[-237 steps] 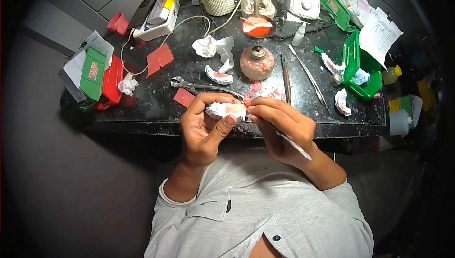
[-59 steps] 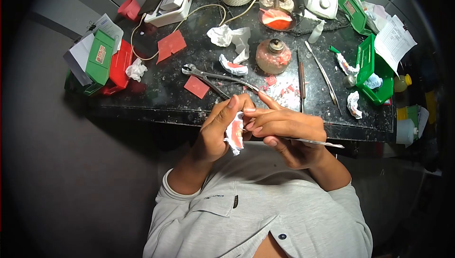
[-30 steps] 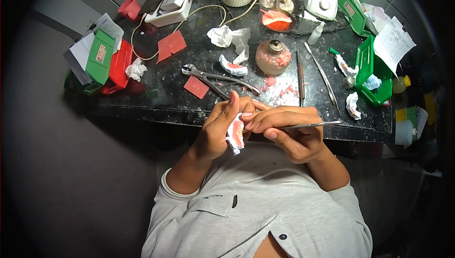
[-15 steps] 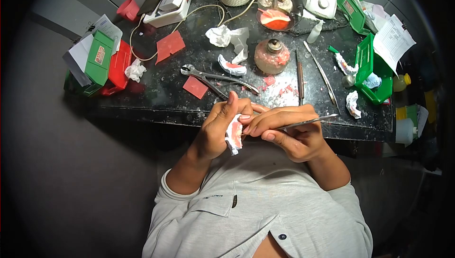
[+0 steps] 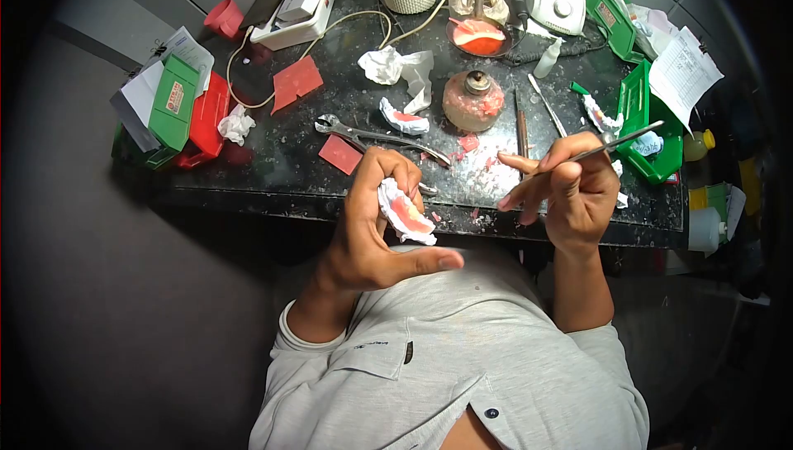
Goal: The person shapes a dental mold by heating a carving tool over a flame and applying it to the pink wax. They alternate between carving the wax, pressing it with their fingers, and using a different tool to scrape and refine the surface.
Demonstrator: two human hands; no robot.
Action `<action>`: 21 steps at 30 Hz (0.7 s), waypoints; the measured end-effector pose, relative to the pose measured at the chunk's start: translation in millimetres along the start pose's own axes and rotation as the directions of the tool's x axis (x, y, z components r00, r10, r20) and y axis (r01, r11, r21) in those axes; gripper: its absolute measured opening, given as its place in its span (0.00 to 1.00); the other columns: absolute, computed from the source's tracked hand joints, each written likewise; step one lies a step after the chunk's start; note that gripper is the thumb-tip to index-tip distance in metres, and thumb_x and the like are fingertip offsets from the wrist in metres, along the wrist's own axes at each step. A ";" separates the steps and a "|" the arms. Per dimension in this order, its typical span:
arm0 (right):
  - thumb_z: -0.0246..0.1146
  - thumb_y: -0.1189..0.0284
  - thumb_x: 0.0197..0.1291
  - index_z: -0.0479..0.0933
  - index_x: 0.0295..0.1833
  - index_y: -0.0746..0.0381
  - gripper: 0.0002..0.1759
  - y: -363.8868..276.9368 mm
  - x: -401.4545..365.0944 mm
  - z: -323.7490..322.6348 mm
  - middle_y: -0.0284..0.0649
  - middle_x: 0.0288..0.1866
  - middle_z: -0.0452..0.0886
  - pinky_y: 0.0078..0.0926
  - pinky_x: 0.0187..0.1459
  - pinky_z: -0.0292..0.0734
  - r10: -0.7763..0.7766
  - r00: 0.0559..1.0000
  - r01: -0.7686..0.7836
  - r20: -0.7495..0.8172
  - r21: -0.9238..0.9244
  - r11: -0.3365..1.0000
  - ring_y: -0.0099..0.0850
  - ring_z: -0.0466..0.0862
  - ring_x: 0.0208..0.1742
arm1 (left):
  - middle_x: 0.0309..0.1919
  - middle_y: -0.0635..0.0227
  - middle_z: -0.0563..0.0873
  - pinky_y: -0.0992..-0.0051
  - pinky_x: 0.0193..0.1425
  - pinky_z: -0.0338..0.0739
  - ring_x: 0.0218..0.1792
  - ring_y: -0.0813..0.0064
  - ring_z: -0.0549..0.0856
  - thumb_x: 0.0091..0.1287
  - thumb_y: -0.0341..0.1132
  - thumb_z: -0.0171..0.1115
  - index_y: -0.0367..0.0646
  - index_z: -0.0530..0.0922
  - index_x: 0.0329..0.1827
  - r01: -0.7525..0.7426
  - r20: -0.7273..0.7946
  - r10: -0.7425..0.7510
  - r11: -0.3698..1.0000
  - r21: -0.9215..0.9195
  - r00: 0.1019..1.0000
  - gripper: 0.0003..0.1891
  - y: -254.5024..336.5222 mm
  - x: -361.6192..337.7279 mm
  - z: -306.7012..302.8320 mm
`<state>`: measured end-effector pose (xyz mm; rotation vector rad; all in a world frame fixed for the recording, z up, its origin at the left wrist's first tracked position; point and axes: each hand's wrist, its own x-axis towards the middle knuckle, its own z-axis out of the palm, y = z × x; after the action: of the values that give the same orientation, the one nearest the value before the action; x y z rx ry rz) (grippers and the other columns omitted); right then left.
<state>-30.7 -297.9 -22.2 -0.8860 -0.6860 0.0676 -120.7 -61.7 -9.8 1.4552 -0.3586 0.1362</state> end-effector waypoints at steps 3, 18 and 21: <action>0.62 0.79 0.75 0.78 0.50 0.76 0.08 -7.5 1.6 26.2 0.50 0.40 0.89 0.37 0.57 0.88 -0.013 0.999 0.020 0.031 -0.239 0.971 0.41 0.93 0.45 | 0.45 0.67 0.67 0.82 0.42 0.70 0.39 0.83 0.69 0.48 0.25 0.86 0.46 0.62 0.50 0.041 -0.079 -0.037 0.998 0.042 0.996 0.37 3.3 -1.4 7.0; 0.68 0.82 0.64 0.86 0.43 0.75 0.06 0.3 3.9 50.3 0.58 0.42 0.90 0.56 0.62 0.85 0.015 0.948 0.108 0.317 -0.368 0.924 0.52 0.92 0.50 | 0.45 0.69 0.70 0.78 0.53 0.68 0.46 0.83 0.69 0.51 0.28 0.81 0.44 0.65 0.49 0.160 0.009 -0.162 0.964 -0.212 0.987 0.31 3.9 -2.3 10.9; 0.66 0.85 0.63 0.85 0.43 0.75 0.06 0.6 2.8 48.5 0.58 0.41 0.90 0.55 0.61 0.86 0.025 0.946 0.085 0.323 -0.323 0.943 0.51 0.92 0.49 | 0.45 0.69 0.70 0.78 0.53 0.68 0.46 0.83 0.69 0.51 0.29 0.81 0.44 0.65 0.49 0.166 0.012 -0.167 0.962 -0.216 0.986 0.31 3.3 -2.8 10.6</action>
<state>-56.4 -263.1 0.0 -1.2052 -1.0391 0.0713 -125.9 -71.3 -6.8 1.2621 -0.2361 -0.0339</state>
